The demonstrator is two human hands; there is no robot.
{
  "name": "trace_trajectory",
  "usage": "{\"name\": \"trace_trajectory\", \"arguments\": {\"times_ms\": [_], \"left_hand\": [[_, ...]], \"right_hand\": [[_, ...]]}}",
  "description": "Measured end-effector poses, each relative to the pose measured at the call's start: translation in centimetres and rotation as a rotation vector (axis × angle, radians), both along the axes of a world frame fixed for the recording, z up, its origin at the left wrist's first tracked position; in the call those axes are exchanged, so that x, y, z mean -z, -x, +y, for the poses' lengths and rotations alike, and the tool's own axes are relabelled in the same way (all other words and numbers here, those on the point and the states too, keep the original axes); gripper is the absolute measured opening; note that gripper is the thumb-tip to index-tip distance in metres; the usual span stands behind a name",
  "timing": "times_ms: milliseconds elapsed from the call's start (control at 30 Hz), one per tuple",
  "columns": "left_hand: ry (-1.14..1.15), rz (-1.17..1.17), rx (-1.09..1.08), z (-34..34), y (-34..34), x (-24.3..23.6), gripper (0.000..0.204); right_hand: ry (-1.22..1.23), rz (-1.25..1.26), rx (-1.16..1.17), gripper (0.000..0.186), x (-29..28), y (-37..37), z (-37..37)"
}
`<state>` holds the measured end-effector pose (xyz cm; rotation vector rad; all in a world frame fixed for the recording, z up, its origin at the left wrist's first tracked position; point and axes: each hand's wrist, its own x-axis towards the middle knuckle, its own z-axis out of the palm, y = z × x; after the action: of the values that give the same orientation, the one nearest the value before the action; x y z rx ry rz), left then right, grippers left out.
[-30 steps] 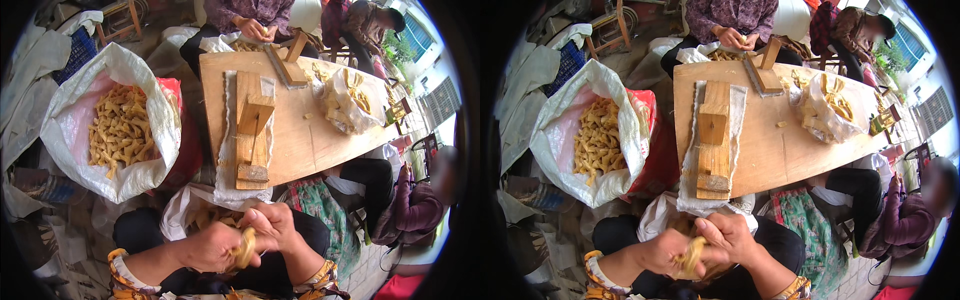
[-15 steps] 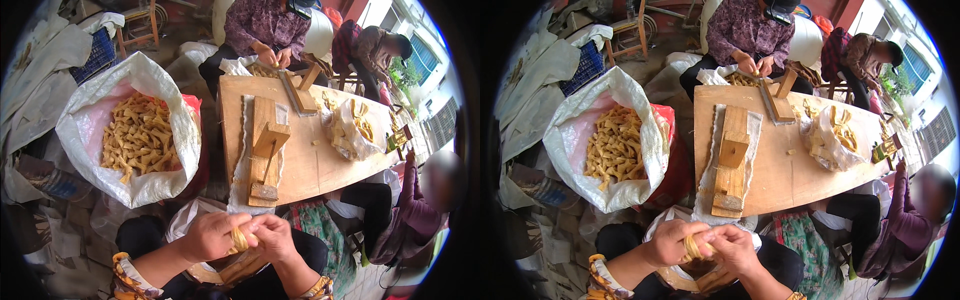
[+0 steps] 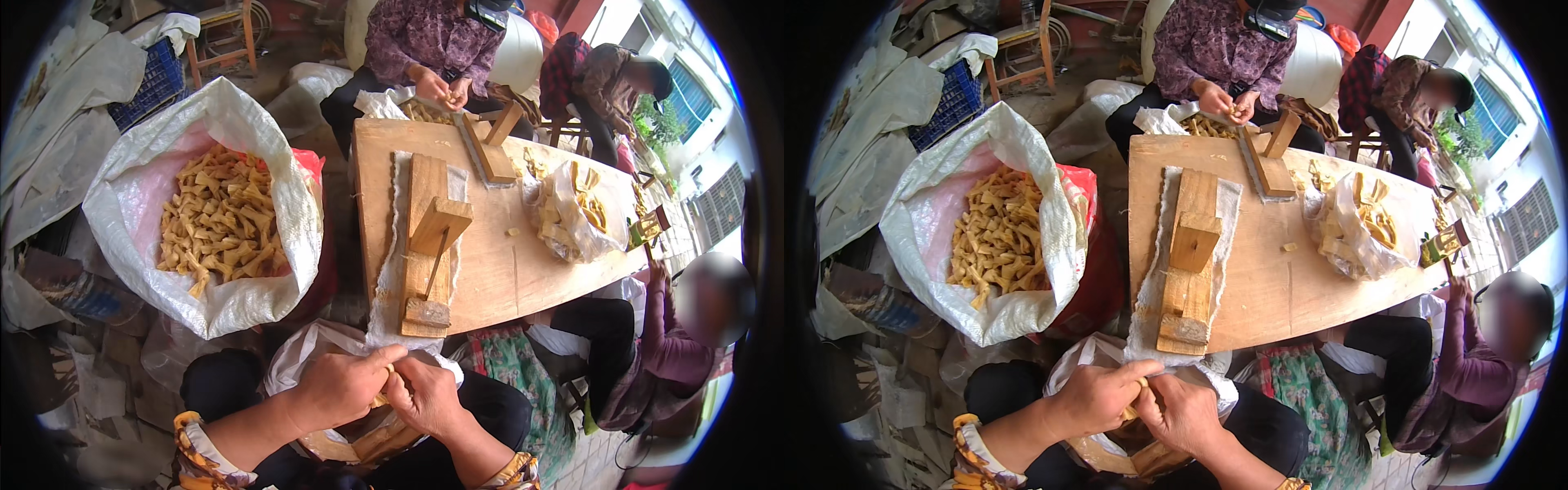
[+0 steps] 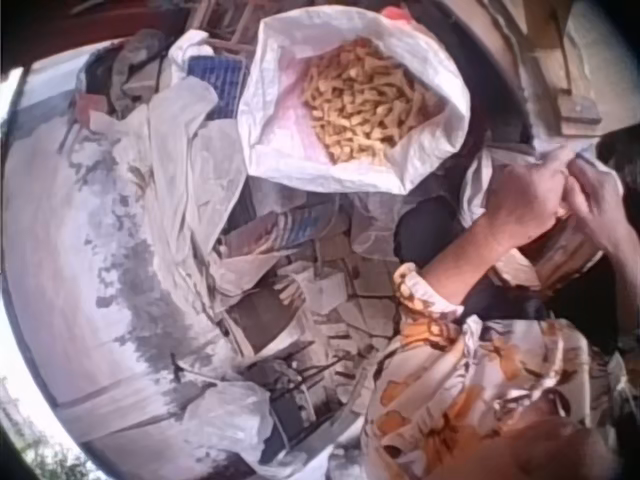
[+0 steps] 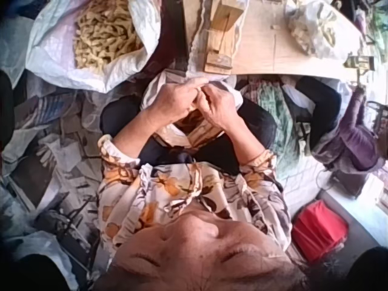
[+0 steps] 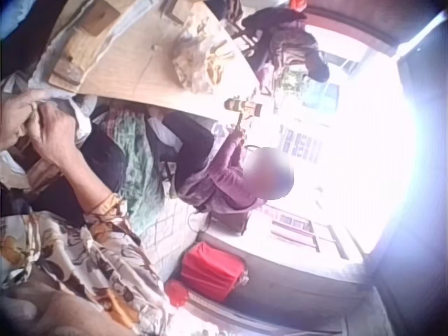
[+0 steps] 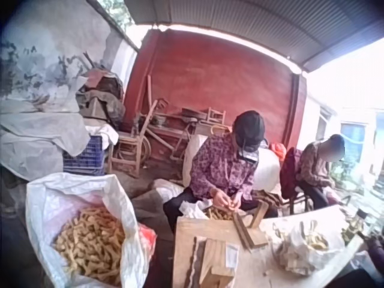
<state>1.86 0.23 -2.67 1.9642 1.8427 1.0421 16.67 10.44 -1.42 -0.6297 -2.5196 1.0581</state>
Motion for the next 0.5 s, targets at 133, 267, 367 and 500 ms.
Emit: {"name": "trace_trajectory", "arguments": {"times_ms": [133, 267, 367, 500], "left_hand": [[-0.083, -0.017, -0.001, 0.0, 0.3, -0.5, 0.016], [-0.199, -0.653, 0.148, -0.1, 1.7, -4.0, 0.005], [-0.130, -1.009, 0.047, -0.9, 2.5, -4.4, 0.009], [-0.088, -1.066, -0.071, -1.0, 2.8, -3.8, 0.014]], "right_hand": [[0.327, -0.040, 0.047, 0.030, 1.0, -0.4, 0.2], [1.203, -0.065, -0.057, 0.044, -0.4, -1.0, -0.1], [1.443, -0.051, -0.294, 0.050, -0.2, -1.2, -0.5], [1.445, -0.032, -0.196, 0.051, 0.6, -1.0, -1.0]]}}
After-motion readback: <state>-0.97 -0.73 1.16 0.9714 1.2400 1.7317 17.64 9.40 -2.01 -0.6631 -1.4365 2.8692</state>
